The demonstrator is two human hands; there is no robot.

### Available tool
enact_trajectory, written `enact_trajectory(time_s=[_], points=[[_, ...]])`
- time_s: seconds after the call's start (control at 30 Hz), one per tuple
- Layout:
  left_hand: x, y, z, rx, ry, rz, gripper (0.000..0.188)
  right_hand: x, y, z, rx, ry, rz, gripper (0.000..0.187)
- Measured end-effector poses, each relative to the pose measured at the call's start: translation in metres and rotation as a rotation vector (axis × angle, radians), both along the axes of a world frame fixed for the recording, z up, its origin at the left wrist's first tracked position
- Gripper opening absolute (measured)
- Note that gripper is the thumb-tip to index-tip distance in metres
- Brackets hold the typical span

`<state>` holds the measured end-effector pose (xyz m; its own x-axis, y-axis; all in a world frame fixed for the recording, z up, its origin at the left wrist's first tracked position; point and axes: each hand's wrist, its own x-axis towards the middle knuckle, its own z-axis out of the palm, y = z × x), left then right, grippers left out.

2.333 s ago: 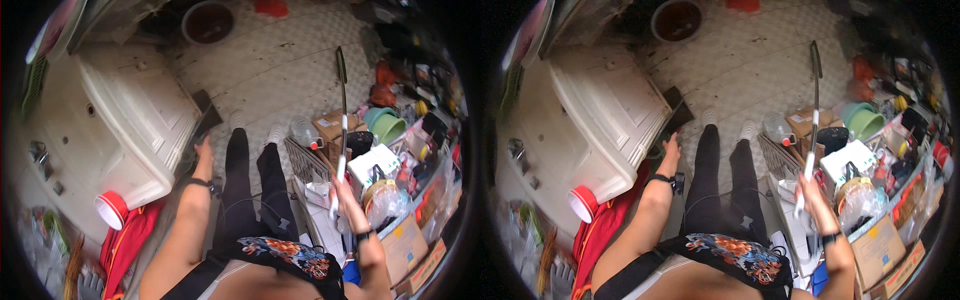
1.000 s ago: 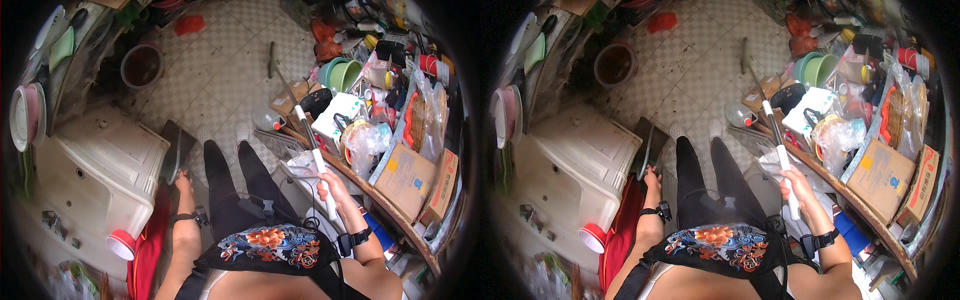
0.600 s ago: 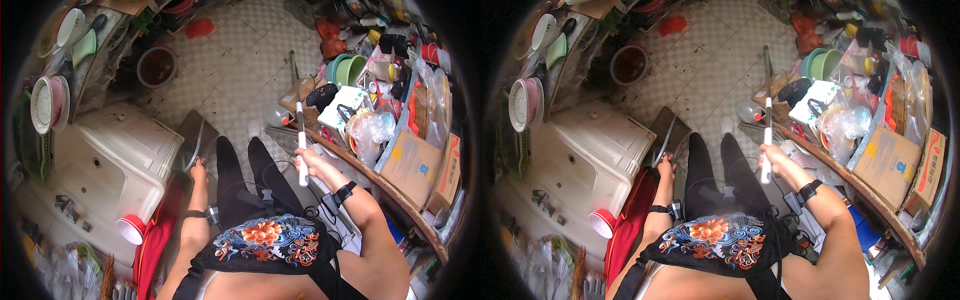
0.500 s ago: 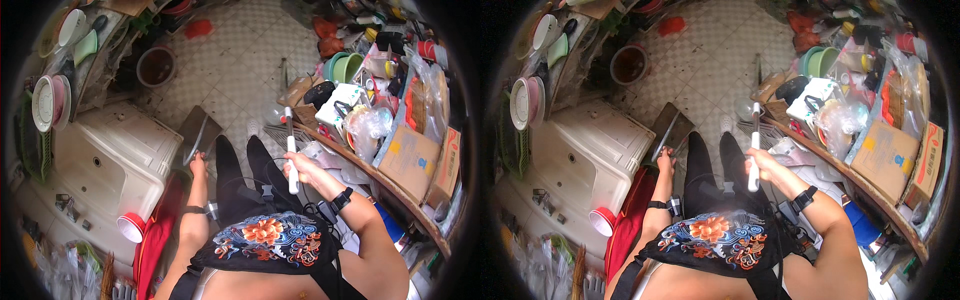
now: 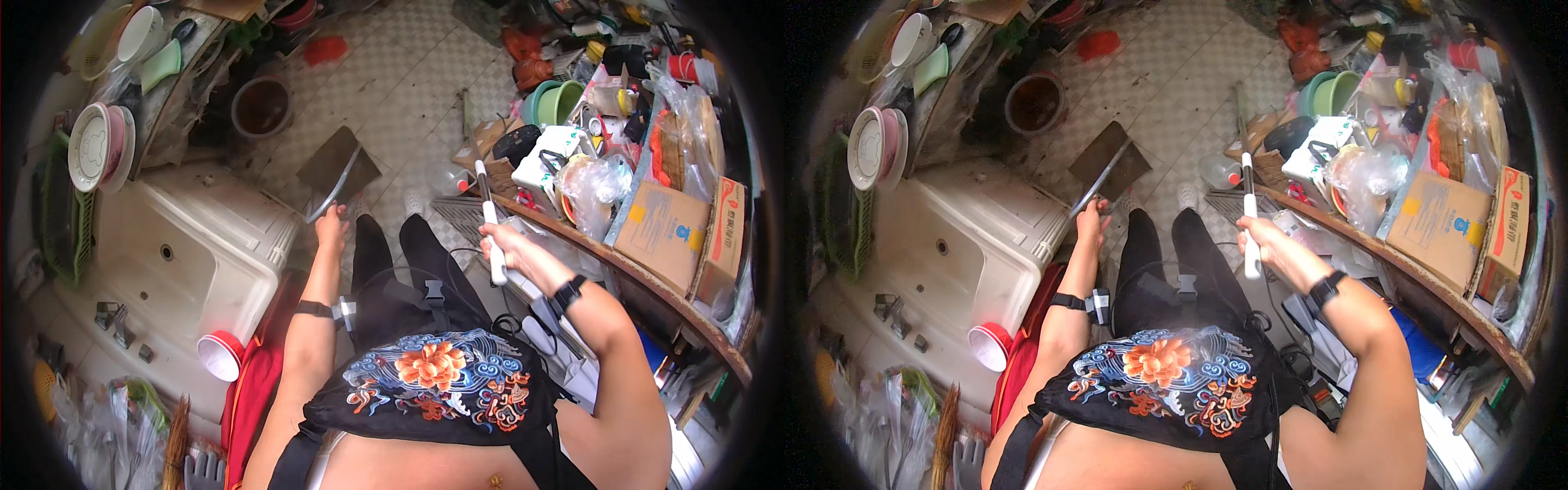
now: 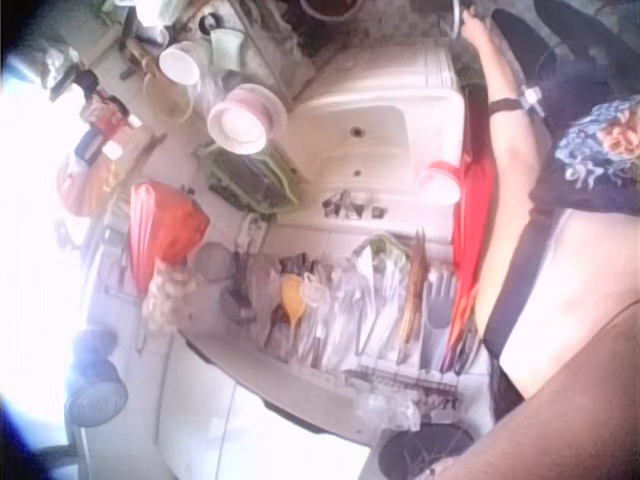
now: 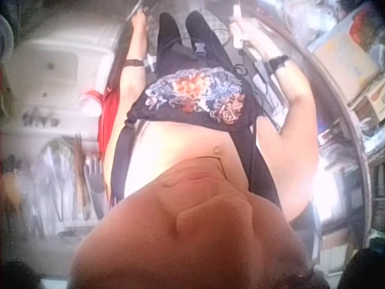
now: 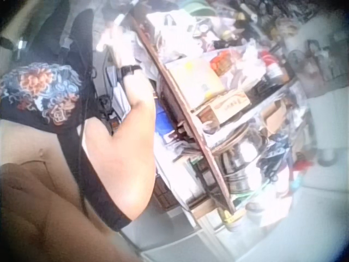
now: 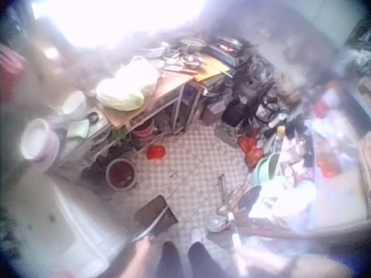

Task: The person is cleaning a room and then cooking. They start by sweeping the floor with a broom and dustpan, collecting debris. They then move to the kitchen area, where they crack eggs into a bowl and stir a pot on the stove.

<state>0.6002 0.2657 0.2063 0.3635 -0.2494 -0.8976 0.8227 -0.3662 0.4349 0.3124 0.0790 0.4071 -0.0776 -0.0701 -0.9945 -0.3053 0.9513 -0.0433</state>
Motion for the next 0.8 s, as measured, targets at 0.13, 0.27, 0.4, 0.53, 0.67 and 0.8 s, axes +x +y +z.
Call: enact_trajectory(time_s=[0.13,0.27,0.4,0.53,0.67,0.8], points=[[0.005,-0.027,0.02,-0.037,-0.066,-0.117,0.031,0.055,0.007,0.021,0.059,-0.137,-0.026,0.012],[0.015,-0.05,0.031,-0.084,-0.109,-0.19,0.044,0.086,-0.002,0.055,0.249,-0.295,-0.335,0.013],[0.029,-0.056,0.029,-0.028,-0.016,-0.09,0.054,0.071,-0.012,0.083,0.123,-0.309,-0.403,0.017],[0.033,-0.056,0.03,-0.003,-0.041,-0.001,0.054,0.044,-0.008,0.094,-0.144,-0.144,-0.138,0.016],[0.035,-0.044,0.036,-0.005,-0.044,0.043,0.052,0.015,-0.048,0.02,-0.205,0.041,0.038,0.012],[0.033,-0.048,0.051,-0.042,0.003,0.05,0.051,-0.031,-0.125,-0.097,-0.075,0.061,0.14,0.02]])
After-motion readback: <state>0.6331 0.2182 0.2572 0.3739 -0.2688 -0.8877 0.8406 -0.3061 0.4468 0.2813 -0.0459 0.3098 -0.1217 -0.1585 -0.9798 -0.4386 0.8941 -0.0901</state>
